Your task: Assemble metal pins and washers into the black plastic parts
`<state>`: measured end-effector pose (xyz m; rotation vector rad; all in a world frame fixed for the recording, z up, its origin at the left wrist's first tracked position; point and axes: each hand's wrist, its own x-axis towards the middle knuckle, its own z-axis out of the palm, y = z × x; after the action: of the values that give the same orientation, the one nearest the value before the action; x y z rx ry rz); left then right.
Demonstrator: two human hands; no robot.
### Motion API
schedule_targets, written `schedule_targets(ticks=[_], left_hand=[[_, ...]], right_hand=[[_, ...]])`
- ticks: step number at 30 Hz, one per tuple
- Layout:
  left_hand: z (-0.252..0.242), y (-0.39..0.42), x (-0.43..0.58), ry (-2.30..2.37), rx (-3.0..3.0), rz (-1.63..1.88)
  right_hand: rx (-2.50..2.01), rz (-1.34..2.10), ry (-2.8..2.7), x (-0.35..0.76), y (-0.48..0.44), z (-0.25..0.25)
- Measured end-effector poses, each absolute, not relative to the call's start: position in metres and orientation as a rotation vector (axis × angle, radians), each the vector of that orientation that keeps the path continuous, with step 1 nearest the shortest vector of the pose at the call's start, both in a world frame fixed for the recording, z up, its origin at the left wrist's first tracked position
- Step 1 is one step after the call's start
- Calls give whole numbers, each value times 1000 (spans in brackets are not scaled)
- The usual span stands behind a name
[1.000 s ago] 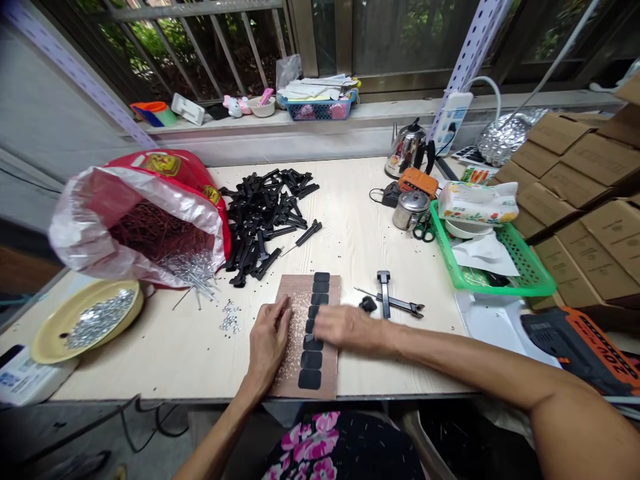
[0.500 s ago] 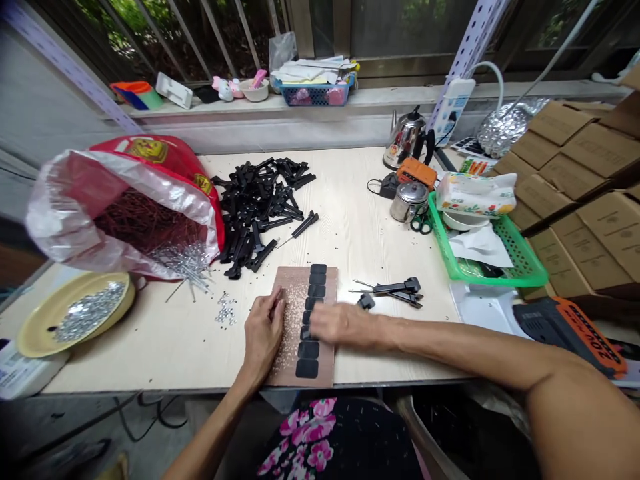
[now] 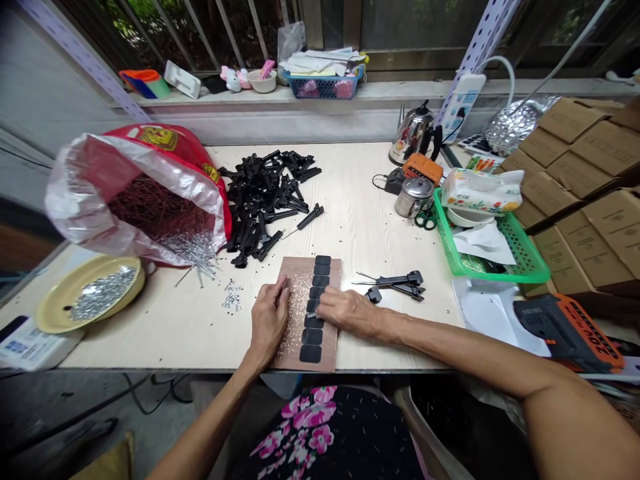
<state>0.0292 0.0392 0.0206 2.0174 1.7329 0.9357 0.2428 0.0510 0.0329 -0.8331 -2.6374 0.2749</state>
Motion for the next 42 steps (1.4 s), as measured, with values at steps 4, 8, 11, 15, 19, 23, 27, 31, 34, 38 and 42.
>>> schedule_targets(ticks=[4, 8, 11, 15, 19, 23, 27, 31, 34, 38, 42], left_hand=[[20, 39, 29, 1728, 2006, 970], [27, 37, 30, 1699, 1937, 1020], [34, 30, 31, 1606, 1811, 1057], [37, 24, 35, 1498, 1712, 1010], [35, 22, 43, 1456, 1907, 953], [39, 21, 53, 1419, 2126, 839], [42, 26, 56, 1336, 2352, 653], [41, 32, 52, 1274, 2473, 553], [38, 31, 54, 1254, 2524, 492], [35, 31, 59, 1241, 2473, 560], [38, 32, 54, 1356, 2267, 788]], right_hand=[[-1063, 237, -2516, 242, 51, 38], [-961, 389, -2564, 239, 26, 39], [-1207, 567, -2256, 241, 24, 44], [-1359, 630, -2151, 245, 33, 45], [-1513, 401, -2304, 240, 27, 37], [-1514, 273, -2378, 234, 15, 37], [-1545, 328, -2338, 236, 12, 43], [-1624, 315, -2335, 244, 6, 47], [-1673, 242, -2320, 250, -4, 43], [-1656, 168, -2295, 268, -4, 30], [-1665, 140, -2183, 301, 18, 21]])
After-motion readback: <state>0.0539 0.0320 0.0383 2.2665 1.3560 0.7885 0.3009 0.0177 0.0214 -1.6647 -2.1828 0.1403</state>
